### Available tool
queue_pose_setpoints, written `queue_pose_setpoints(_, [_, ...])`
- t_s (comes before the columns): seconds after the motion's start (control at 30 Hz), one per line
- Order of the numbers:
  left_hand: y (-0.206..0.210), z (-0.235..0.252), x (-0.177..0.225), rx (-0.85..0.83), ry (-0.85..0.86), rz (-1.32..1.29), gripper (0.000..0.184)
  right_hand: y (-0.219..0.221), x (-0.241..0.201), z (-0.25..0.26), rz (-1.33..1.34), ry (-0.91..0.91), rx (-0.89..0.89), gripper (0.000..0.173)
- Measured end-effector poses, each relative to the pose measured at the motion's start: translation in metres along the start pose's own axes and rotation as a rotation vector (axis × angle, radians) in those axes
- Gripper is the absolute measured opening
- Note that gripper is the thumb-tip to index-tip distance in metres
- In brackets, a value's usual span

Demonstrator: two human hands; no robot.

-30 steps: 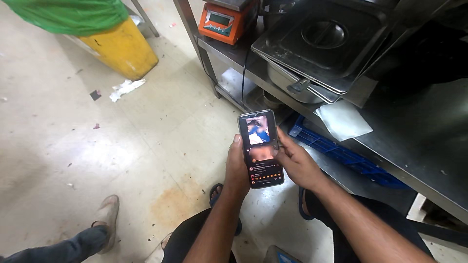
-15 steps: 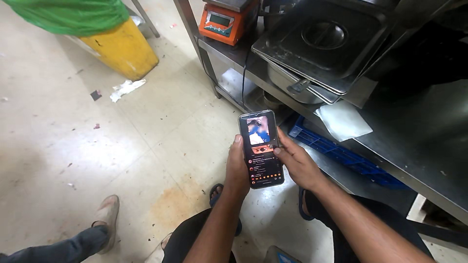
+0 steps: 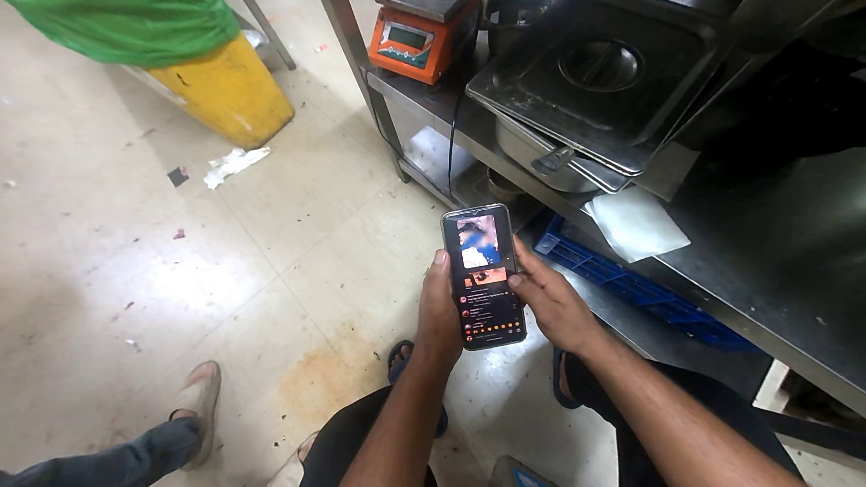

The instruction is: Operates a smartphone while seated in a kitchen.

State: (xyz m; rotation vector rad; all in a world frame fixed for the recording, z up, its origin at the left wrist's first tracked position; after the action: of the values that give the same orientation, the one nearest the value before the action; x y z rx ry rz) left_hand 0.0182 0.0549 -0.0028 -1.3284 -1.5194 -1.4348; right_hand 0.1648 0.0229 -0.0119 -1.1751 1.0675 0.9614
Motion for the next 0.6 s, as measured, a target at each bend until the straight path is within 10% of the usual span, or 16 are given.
queue_pose_setpoints(0.6, [0.0002, -0.0002, 0.0005, 0.014, 0.001, -0.006, 0.066, -0.0004, 0.0001, 0.0000, 0.009, -0.013, 0.005, 0.059])
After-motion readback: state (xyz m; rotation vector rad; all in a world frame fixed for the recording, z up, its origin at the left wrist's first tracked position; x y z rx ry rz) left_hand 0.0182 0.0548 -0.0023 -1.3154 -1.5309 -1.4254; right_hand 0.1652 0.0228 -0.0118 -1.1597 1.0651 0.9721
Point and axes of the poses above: each hand's wrist, its own z-axis towards the middle knuckle, its own y-axis out of the palm, x = y × z, the point moved 6 cm from there along z, towards the middle knuckle, and after that the axes turned 12 degrees about x, right-handed, at the moved point
